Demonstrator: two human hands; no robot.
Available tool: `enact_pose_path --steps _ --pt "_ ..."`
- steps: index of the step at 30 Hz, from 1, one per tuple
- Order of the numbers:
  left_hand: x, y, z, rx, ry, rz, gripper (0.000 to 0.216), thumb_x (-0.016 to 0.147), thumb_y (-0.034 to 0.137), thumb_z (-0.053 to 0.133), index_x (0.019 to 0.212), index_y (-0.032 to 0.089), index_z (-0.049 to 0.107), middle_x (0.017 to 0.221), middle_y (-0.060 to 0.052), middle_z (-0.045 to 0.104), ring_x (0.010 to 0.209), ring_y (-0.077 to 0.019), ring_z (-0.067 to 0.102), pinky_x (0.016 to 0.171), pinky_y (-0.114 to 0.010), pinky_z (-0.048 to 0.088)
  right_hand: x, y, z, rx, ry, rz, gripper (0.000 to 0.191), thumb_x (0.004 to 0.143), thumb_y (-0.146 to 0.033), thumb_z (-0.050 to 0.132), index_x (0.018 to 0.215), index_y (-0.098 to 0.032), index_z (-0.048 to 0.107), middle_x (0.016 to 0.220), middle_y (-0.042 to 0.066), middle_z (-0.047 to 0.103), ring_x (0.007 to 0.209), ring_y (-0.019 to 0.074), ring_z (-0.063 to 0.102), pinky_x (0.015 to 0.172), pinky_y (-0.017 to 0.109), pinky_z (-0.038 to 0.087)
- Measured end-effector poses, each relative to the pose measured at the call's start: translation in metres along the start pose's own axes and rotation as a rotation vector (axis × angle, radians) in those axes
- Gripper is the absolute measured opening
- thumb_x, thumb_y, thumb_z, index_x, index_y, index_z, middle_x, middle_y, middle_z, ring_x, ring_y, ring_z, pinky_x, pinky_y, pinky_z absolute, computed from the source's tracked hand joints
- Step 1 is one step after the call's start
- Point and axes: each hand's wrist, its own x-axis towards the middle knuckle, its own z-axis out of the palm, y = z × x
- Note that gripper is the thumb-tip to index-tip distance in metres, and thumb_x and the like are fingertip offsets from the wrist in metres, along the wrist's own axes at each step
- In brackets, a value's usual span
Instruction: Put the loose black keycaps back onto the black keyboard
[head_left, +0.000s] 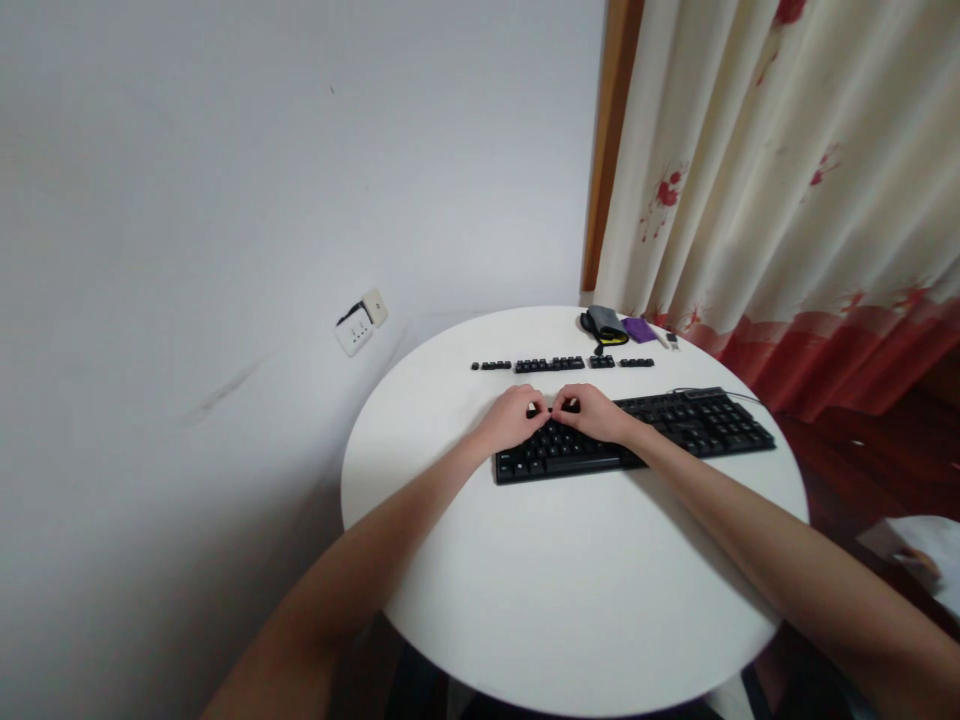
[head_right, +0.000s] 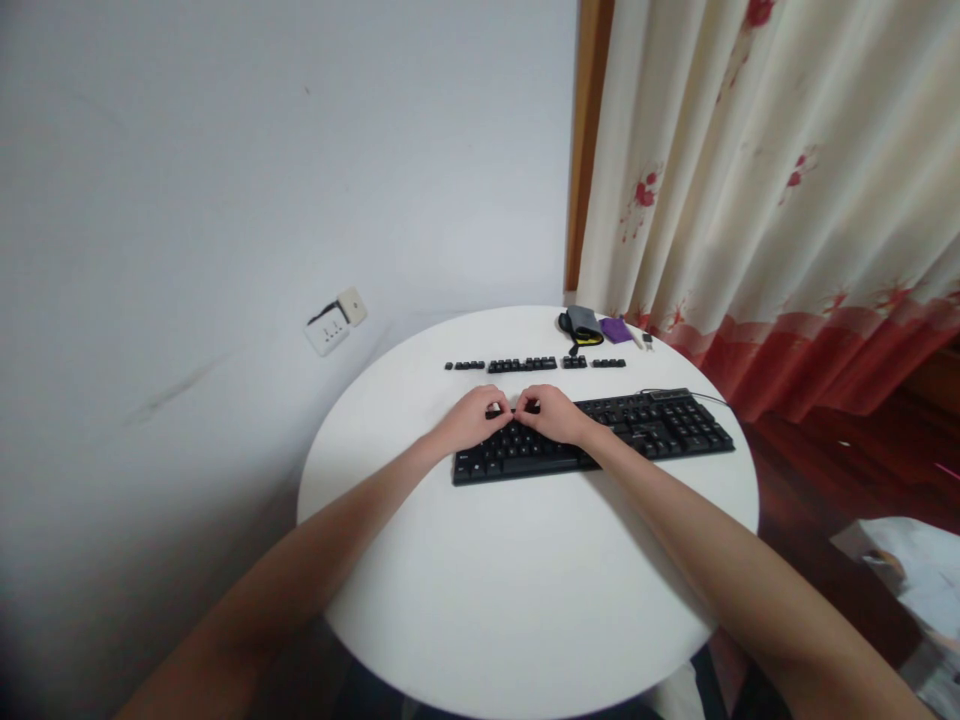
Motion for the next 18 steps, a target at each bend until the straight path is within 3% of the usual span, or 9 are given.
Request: enact_pose_path --steps 5,12,18 --pt "0.000 -0.008 0.007 0.128 -0.014 -0.133 0.034 0.088 0.038 0.055 0.117 0.025 0.065 0.115 -0.007 0.062 0.110 -0.0257 0.056 0.098 -0.040 0.043 -0.002 0.003 0.002 -0.250 -0.031 0.032 0.024 0.087 -0.031 0.058 0.105 -0.018 0.068 0.102 0.009 0.069 0.095 0.0215 0.061 0.088 0.035 0.045" --pt "0.003 -0.016 0.007 0.092 -0.101 -0.104 0.037 0.090 0.044 0.049 0.111 0.025 0.073 0.094 -0.007 0.067 0.091 -0.0236 0.063 0.087 -0.034 0.048 0.000 0.000 0.001 -0.316 -0.117 0.043 0.027 0.091 -0.031 0.052 0.109 -0.019 0.069 0.105 0.010 0.069 0.100 0.0229 0.062 0.092 0.034 0.043" --pt "0.004 -0.015 0.001 0.007 -0.142 -0.098 0.037 0.090 0.044 0.049 0.117 0.030 0.072 0.093 -0.005 0.071 0.089 -0.0231 0.064 0.082 -0.031 0.048 0.002 0.003 0.000 -0.209 -0.109 0.051 0.027 0.090 -0.031 0.056 0.107 -0.019 0.071 0.105 0.008 0.072 0.099 0.0218 0.064 0.091 0.033 0.046"
